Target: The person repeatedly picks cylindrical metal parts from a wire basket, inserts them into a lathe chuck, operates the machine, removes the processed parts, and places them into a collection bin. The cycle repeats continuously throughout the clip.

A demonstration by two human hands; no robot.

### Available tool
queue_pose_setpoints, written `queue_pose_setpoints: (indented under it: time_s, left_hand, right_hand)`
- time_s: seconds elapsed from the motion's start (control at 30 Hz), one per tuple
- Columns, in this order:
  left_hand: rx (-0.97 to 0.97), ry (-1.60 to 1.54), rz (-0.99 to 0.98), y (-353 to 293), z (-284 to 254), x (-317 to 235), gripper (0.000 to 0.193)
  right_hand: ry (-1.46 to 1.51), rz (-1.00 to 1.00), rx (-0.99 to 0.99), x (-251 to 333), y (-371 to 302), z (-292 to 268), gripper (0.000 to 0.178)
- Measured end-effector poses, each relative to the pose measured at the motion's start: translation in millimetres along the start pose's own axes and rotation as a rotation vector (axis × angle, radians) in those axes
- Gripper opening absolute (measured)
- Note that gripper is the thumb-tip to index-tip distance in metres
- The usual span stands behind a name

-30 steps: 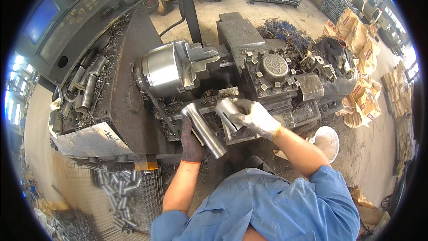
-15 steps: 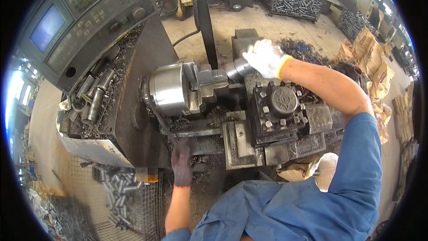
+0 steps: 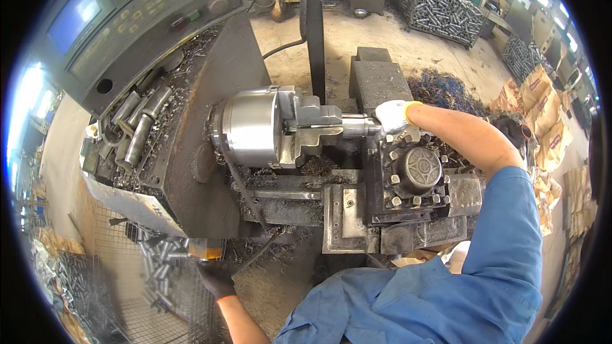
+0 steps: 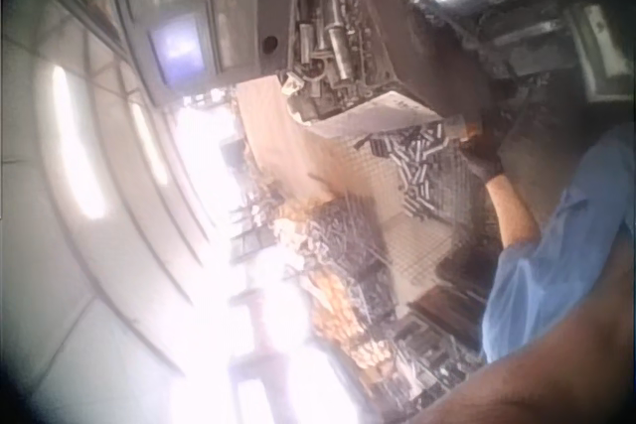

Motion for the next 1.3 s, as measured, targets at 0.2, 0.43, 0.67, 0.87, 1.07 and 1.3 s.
queue_pose_setpoints:
  time_s: [0.2,0.43,0.67,0.87,1.07,1.3]
  left_hand:
    - [0.34,0.125,-0.042,18.5,-2.1,-8.2,0.027]
    - [0.116,0.317,0.251,2.6,-7.8,-10.3,0.029]
    - [0.504,0.595,1.517,-127.9,146.7,-89.9,0.06]
    - [0.494,1.146,1.456,-158.9,421.8,-127.3,0.072]
    - [0.371,1.498,1.395,-124.9,565.1,-143.2,0.084]
    - [0.835,1.301,1.545,-167.1,404.6,-74.9,0.027]
  right_hand:
    - [0.434,-0.234,-0.441,36.1,13.0,-24.9,0.08]
    - [0.543,-0.05,-0.71,47.0,-87.4,-51.6,0.083]
    - [0.859,-0.034,-1.094,135.2,-260.2,14.9,0.024]
    - [1.152,-0.173,-0.686,179.6,-246.8,81.8,0.029]
    - [1.175,-0.163,-0.421,177.0,-226.2,136.1,0.038]
    - [1.291,-0.356,-0.339,213.3,-197.0,144.8,0.029]
Point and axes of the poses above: each hand's wrist, its own y-axis towards the middle knuckle, its own z-axis out of the palm, x = y × z, the point moved 4 cm from there along y, towards the middle knuckle, and after that the axes turned 7 degrees about -y, right-handed, at the moved point
